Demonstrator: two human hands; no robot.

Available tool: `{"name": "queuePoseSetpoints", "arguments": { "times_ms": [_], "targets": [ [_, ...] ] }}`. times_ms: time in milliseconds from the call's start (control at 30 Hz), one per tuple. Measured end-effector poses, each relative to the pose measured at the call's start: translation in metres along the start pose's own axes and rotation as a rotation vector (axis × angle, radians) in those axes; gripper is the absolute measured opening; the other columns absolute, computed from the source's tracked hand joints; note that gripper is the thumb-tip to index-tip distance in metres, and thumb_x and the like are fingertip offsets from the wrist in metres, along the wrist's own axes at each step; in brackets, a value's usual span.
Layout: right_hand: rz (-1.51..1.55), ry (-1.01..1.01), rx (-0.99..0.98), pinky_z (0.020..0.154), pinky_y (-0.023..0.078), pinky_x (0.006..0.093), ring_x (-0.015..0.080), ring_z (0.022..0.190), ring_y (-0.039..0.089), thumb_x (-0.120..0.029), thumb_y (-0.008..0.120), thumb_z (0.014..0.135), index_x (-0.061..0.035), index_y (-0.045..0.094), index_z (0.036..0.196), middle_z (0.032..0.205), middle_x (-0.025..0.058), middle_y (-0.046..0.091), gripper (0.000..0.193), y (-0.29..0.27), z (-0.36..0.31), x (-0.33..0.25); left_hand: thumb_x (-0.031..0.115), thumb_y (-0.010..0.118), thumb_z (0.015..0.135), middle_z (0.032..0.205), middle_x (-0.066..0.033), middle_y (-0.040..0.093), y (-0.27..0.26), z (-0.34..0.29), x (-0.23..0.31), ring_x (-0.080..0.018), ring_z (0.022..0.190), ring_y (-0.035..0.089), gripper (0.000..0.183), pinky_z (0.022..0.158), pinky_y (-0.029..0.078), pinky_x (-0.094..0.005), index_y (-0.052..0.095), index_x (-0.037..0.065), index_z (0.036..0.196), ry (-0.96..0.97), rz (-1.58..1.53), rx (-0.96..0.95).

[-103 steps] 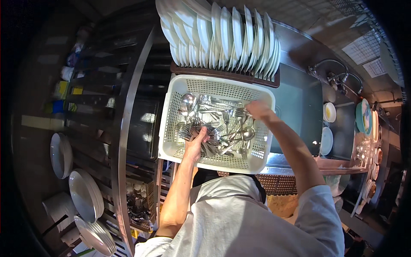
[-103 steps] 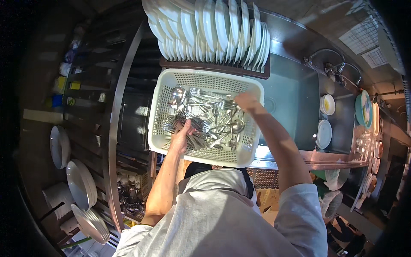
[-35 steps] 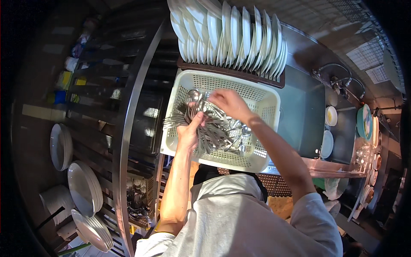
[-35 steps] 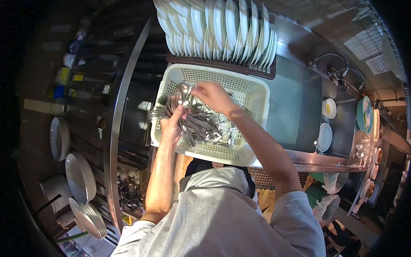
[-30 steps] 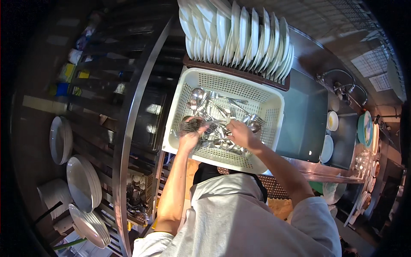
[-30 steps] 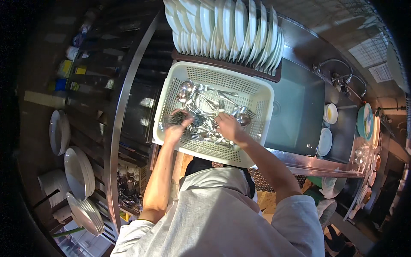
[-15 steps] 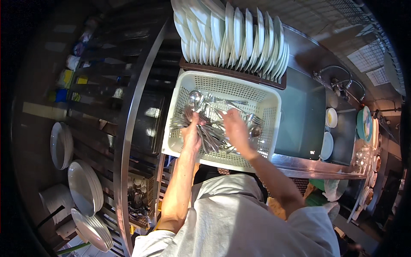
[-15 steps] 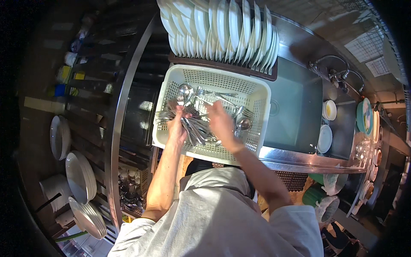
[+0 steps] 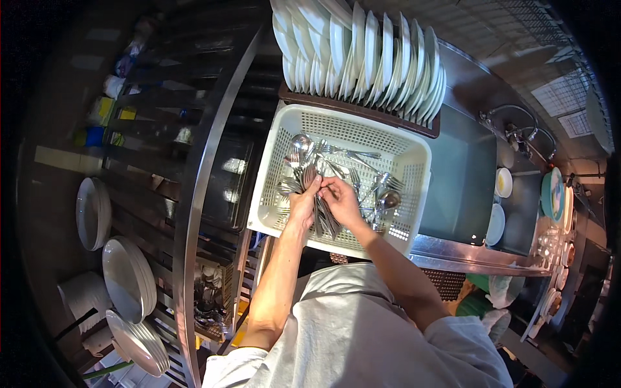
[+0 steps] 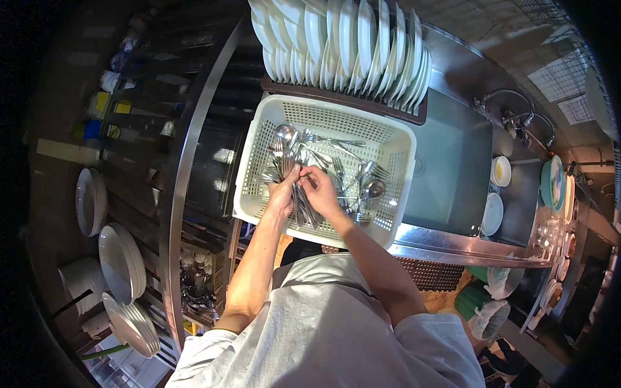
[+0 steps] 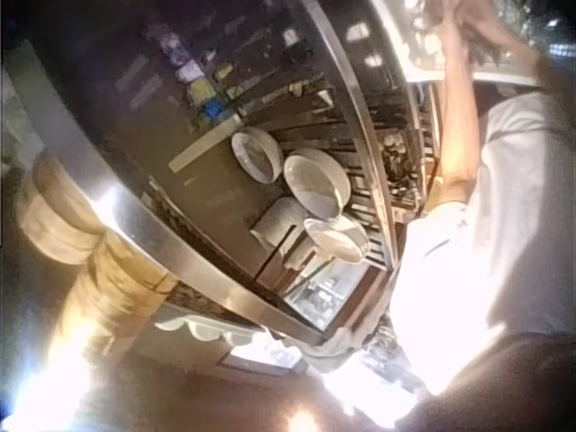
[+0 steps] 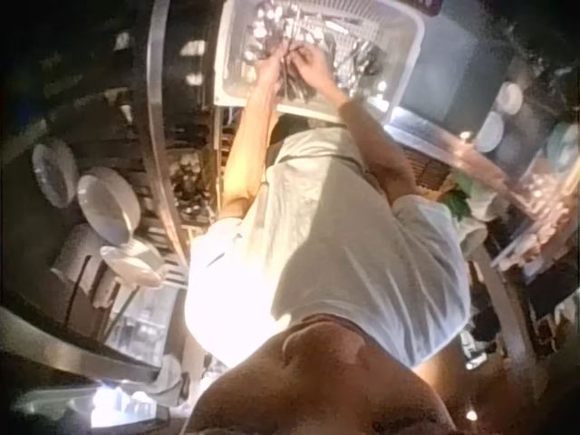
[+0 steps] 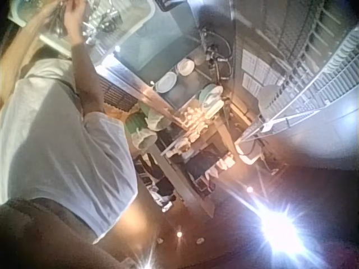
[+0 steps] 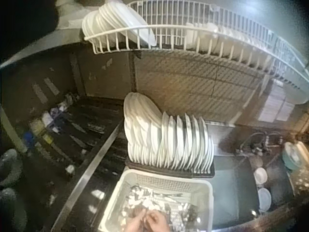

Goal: The person sorts through a basket of wet cutlery, grouping spoons and forks together by hand, and places them into containers on a shelf.

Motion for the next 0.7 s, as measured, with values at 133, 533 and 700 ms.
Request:
{"name": "queuePoseSetpoints", "arguments": {
  "times_ms": [133,533,700],
  "targets": [
    [-0.649,-0.393,0.124,0.085,0.051,0.0416,0.036,0.099,0.064,0.005,0.054,0.085,0.0002,0.058,0.107,0.111,0.0212,0.064,0.023,0.025,-0.023,-0.028,0.004,0.075,0.083,0.087,-0.0052,0.064,-0.014,0.005,-0.005,-0.0136,0.072,0.06,0.02,0.062,0.05,-0.0282,0.063,-0.001,0.099,0.073,-0.12,0.077],
    [-1.243,-0.169,0.278,0.07,0.051,0.0429,0.0345,0.08,0.062,-0.012,0.069,0.083,-0.0023,0.057,0.098,0.094,0.0153,0.06,0.022,-0.074,-0.001,0.013,0.021,0.076,0.086,0.093,-0.0034,0.064,-0.032,0.002,0.011,-0.0156,0.08,0.06,0.029,0.072,0.053,-0.0311,0.062,0.004,0.105,0.055,-0.023,0.057],
    [-1.19,-0.146,0.15,0.078,0.048,0.042,0.0321,0.089,0.063,-0.014,0.066,0.084,-0.0055,0.062,0.101,0.091,0.0131,0.063,0.02,-0.062,0.023,0.002,0.027,0.076,0.085,0.102,-0.0052,0.064,-0.062,0.014,-0.004,-0.0184,0.09,0.061,0.04,0.082,0.052,-0.0354,0.061,0.003,0.113,0.075,-0.071,0.038]
  ]
}}
Point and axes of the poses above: each hand's wrist, its own z-axis towards the middle knuckle, its own y-axis out of the palm, x = y × z, the point moved 1 cm from there along z, towards the middle knuckle
